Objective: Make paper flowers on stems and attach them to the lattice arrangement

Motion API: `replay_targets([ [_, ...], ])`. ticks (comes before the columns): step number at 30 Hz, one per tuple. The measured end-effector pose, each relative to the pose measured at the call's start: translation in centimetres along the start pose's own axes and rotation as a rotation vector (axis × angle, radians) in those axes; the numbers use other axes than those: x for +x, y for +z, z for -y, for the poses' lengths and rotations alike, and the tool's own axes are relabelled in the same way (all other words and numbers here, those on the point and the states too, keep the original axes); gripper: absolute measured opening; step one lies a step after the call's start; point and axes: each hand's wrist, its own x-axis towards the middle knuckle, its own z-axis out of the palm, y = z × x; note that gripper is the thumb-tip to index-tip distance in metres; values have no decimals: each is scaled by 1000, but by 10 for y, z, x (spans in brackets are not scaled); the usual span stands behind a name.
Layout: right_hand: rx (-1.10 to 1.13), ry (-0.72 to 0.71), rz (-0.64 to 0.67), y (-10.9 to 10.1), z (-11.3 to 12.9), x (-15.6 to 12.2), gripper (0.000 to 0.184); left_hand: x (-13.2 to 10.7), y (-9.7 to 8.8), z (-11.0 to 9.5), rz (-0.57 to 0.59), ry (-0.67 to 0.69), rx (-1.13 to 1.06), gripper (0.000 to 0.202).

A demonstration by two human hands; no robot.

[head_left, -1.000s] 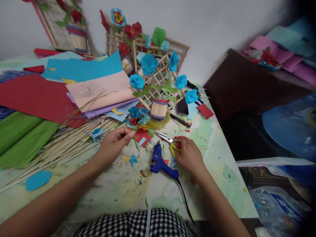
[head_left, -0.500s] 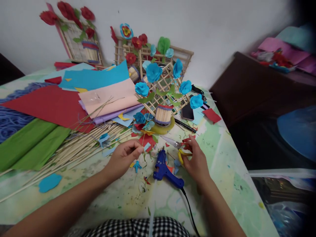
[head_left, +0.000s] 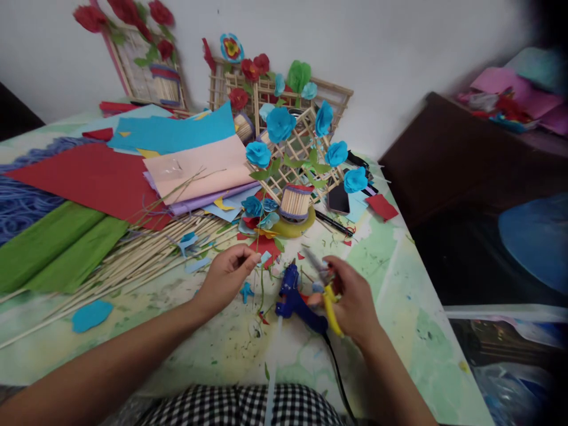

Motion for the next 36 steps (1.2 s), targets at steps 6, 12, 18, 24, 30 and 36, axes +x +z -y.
replay_targets([
  [6, -177, 35, 287, 14, 38, -14, 46, 6, -9, -4, -92, 40, -13, 25],
  [12, -245, 113, 325, 12, 45, -15, 50, 5, -10, -5, -116, 56, -28, 24],
  [18, -251, 129, 372, 13, 47, -15, 45, 5, -10, -7, -130, 67, -29, 25],
  [24, -229, 121, 356, 17, 49, -14, 47, 4, -10, -8, -117, 65, -20, 25],
  [30, -229, 142, 354, 20, 51, -15, 48, 3, -10, -8, -119, 66, -27, 26],
  [36, -239, 145, 352, 18, 49, -16, 48, 3, -11, -6, -137, 67, -20, 26],
])
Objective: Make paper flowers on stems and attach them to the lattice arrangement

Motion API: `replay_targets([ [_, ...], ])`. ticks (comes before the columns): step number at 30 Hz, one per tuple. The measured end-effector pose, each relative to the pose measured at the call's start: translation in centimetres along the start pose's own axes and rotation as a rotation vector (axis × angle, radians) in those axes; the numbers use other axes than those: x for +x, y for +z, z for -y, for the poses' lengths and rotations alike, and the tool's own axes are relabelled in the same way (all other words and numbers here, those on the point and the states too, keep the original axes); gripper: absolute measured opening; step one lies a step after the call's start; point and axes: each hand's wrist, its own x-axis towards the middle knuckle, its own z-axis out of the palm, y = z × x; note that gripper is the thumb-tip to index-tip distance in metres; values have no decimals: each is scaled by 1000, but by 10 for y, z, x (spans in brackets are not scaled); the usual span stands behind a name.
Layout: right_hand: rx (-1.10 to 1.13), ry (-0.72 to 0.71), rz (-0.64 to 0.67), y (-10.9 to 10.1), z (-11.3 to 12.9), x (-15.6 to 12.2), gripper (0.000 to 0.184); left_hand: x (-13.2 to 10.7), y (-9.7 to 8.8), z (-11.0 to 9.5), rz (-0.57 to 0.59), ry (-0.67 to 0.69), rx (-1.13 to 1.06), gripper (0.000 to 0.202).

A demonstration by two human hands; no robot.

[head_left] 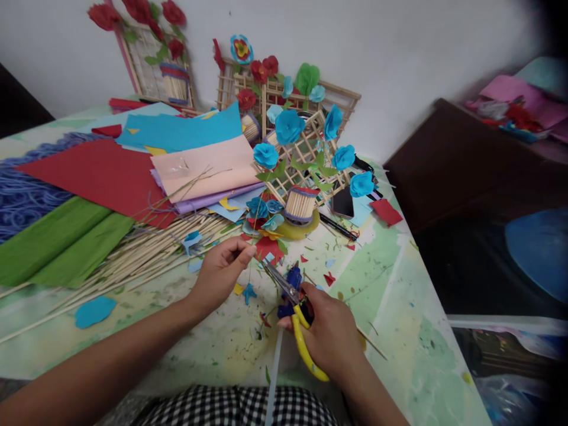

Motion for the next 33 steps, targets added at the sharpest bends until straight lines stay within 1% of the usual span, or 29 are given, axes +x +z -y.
replay_targets([
  [6, 13, 7, 29, 0, 1, 0, 47, -1, 1, -1, 11, 4, 1, 26],
  [11, 4, 2, 28, 0, 2, 2, 50, -2, 1, 0, 36, -6, 16, 25],
  [20, 35, -1, 37, 0, 2, 3, 50, -2, 1, 0, 46, 8, -10, 24],
  [28, 35, -4, 37, 1, 2, 3, 50, -2, 1, 2, 45, 2, -15, 25],
  [33, 40, -6, 32, 2, 1, 3, 45, -1, 1, 2, 44, 4, -8, 25],
])
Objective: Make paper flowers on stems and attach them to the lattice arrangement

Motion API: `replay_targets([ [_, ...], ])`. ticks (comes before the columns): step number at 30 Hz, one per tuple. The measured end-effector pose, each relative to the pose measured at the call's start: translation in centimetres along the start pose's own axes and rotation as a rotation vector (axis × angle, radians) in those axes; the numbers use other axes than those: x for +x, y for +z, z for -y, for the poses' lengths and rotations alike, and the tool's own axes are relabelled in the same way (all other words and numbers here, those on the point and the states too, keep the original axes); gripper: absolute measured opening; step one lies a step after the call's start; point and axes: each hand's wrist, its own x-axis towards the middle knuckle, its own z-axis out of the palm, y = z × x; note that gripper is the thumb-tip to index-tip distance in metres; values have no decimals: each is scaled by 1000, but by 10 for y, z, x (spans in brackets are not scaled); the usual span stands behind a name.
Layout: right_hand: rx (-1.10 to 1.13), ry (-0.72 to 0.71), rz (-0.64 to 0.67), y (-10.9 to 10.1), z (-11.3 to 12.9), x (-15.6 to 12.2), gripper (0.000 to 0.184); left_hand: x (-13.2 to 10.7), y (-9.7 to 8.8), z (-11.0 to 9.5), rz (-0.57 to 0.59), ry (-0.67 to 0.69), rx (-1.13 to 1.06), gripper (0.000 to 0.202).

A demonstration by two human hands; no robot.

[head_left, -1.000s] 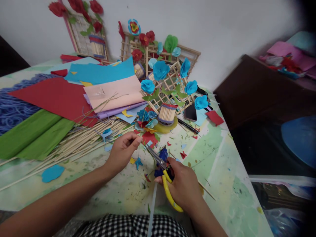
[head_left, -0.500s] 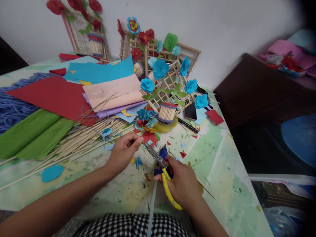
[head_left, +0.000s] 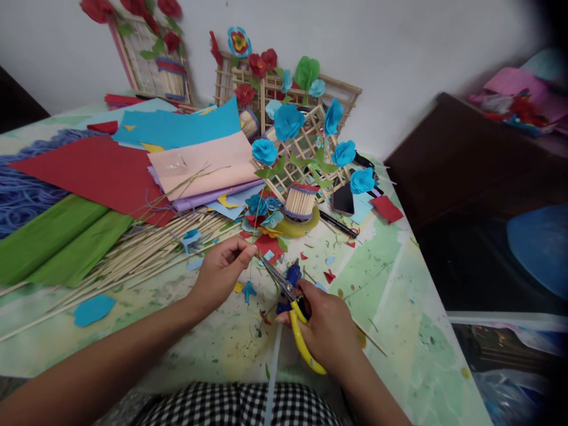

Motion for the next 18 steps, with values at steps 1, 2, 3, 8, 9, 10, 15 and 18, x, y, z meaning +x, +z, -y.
replay_targets([
  [1, 2, -3, 2, 0, 0, 0, 45, 0, 0, 0, -2, 2, 0, 25],
  [2, 3, -5, 4, 0, 0, 0, 44, 0, 0, 0, -5, 6, 1, 25],
  [3, 2, -6, 6, 0, 0, 0, 44, 0, 0, 0, -6, 8, 3, 25],
  [8, -9, -13, -2, 1, 0, 0, 46, 0, 0, 2, -2, 6, -5, 24],
  [9, -11, -17, -7, 1, 0, 0, 46, -1, 0, 2, 0, 6, -5, 24],
  [10, -13, -22, -11, 2, 0, 0, 46, -1, 0, 2, -1, 6, -4, 25],
  [15, -18, -42, -33, 3, -2, 0, 44, 0, 1, 1, -6, 10, 2, 24],
  [18, -15, -40, -34, 3, -2, 1, 43, 0, 1, 1, -7, 10, -3, 24],
])
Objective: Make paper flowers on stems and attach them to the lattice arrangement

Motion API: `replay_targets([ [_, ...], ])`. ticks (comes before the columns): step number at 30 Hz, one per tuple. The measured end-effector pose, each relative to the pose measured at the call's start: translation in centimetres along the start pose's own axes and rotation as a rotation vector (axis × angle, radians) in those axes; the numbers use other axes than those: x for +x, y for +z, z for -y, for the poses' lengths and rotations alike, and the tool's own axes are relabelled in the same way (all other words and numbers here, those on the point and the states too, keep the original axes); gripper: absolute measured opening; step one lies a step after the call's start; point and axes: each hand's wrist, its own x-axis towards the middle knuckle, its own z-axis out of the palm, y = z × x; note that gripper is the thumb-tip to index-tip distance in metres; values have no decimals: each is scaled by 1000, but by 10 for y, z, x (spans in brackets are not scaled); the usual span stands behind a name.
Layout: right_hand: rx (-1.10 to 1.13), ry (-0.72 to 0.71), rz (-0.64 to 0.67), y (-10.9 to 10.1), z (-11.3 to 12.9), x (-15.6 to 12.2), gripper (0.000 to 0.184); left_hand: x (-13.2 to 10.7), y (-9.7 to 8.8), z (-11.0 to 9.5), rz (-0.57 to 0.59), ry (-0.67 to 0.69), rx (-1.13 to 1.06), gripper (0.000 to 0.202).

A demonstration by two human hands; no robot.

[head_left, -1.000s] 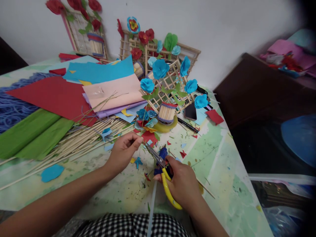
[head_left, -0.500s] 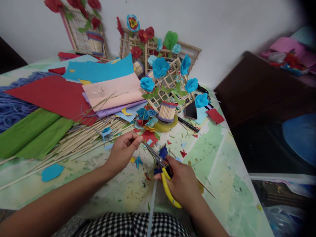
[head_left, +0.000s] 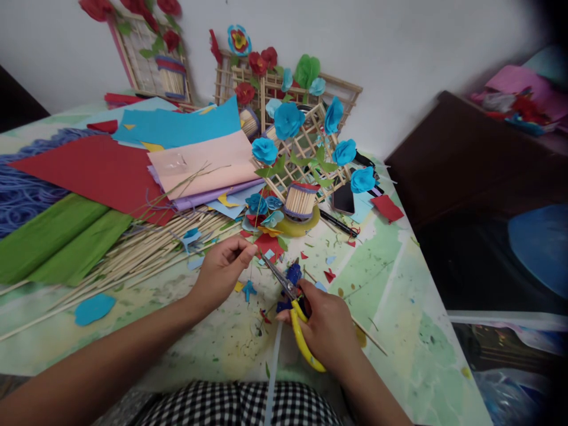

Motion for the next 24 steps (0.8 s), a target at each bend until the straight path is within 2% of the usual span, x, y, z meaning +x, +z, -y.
replay_targets([
  [8, 13, 4, -3, 1, 1, -3, 37, -1, -1, -1, -5, -11, 9, 23],
  [13, -90, 212, -26, -12, -4, 4, 41, 0, -1, -2, -3, -15, -14, 26],
  [16, -196, 359, -63, -23, -18, 11, 47, -2, -1, -3, 2, -35, -58, 27],
  [18, -238, 399, -78, -28, -31, 15, 49, -6, 0, -4, 30, -64, -109, 29],
  [24, -240, 310, -40, -26, -71, 21, 54, -30, 3, -10, 215, -123, -218, 31],
])
